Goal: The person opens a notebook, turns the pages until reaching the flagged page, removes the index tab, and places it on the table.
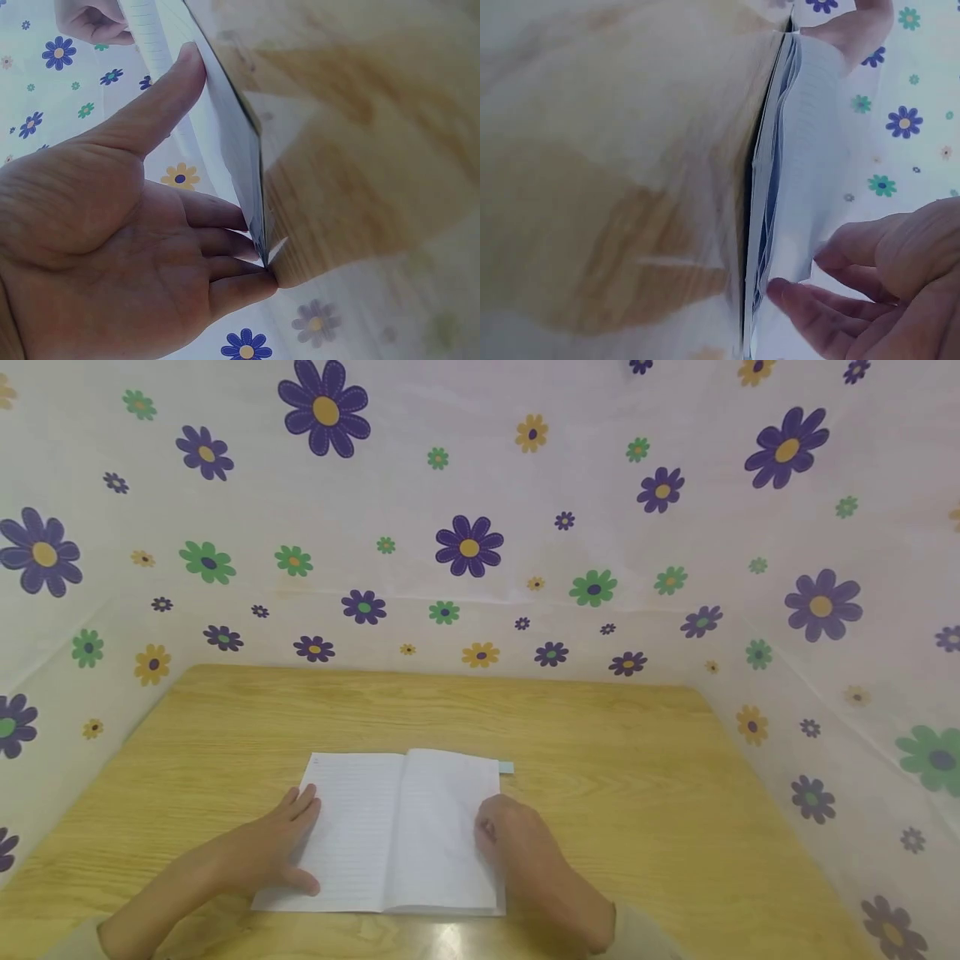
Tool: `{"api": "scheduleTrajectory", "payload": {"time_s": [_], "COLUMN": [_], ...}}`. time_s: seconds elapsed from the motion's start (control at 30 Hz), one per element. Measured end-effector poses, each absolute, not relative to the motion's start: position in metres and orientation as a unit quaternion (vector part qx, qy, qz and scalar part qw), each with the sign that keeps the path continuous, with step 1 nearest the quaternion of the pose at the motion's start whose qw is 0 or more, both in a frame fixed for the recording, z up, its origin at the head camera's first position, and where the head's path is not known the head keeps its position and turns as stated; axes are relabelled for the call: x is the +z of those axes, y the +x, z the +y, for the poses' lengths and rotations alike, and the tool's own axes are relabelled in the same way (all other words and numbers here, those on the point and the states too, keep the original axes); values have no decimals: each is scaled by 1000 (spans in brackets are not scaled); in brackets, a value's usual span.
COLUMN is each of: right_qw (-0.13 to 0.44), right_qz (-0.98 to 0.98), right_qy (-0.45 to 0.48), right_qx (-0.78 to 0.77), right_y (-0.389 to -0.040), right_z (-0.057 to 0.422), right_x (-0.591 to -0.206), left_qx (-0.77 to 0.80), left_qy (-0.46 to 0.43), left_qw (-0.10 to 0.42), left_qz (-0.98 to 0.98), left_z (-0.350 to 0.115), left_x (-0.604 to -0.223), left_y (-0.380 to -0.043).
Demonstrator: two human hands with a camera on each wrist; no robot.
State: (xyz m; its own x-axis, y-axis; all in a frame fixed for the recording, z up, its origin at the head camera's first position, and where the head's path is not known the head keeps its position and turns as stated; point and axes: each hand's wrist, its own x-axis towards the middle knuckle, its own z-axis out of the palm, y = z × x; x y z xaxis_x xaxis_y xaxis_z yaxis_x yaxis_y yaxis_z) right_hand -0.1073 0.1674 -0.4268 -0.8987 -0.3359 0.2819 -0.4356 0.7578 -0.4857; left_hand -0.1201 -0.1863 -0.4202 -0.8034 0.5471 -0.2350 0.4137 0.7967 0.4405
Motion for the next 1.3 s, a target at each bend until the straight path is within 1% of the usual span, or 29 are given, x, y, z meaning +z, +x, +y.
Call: {"api": "scheduleTrajectory", "payload": {"time_s": [0.17, 0.23, 0.33, 0.47, 0.63, 0.73, 0.83, 1.0, 1.3], "right_qw": [83, 67, 23, -44, -145, -180, -188, -185, -156], "right_qz": [-912, -894, -842, -765, -709, -698, -695, -690, -687], "right_qy": [129, 92, 47, 17, 25, 39, 45, 42, 36], "right_qx": [380, 434, 537, 642, 689, 692, 692, 698, 709], "right_y": [-106, -107, -108, -109, -108, -108, -108, -107, -108], "right_z": [164, 165, 170, 174, 178, 179, 178, 177, 174], "right_x": [-421, -419, -418, -415, -413, -413, -411, -409, -411], "left_qx": [189, 190, 190, 185, 184, 185, 184, 183, 186], "left_qy": [256, 253, 251, 254, 253, 253, 255, 254, 247], "left_qw": [178, 178, 180, 176, 176, 176, 174, 175, 180], "left_qz": [931, 932, 932, 933, 933, 933, 933, 934, 934], "left_z": [-186, -186, -185, -185, -186, -186, -186, -186, -185], "left_x": [-420, -419, -419, -420, -421, -422, -422, -423, -422], "left_y": [-120, -120, -120, -120, -121, -121, -121, -121, -121]}}
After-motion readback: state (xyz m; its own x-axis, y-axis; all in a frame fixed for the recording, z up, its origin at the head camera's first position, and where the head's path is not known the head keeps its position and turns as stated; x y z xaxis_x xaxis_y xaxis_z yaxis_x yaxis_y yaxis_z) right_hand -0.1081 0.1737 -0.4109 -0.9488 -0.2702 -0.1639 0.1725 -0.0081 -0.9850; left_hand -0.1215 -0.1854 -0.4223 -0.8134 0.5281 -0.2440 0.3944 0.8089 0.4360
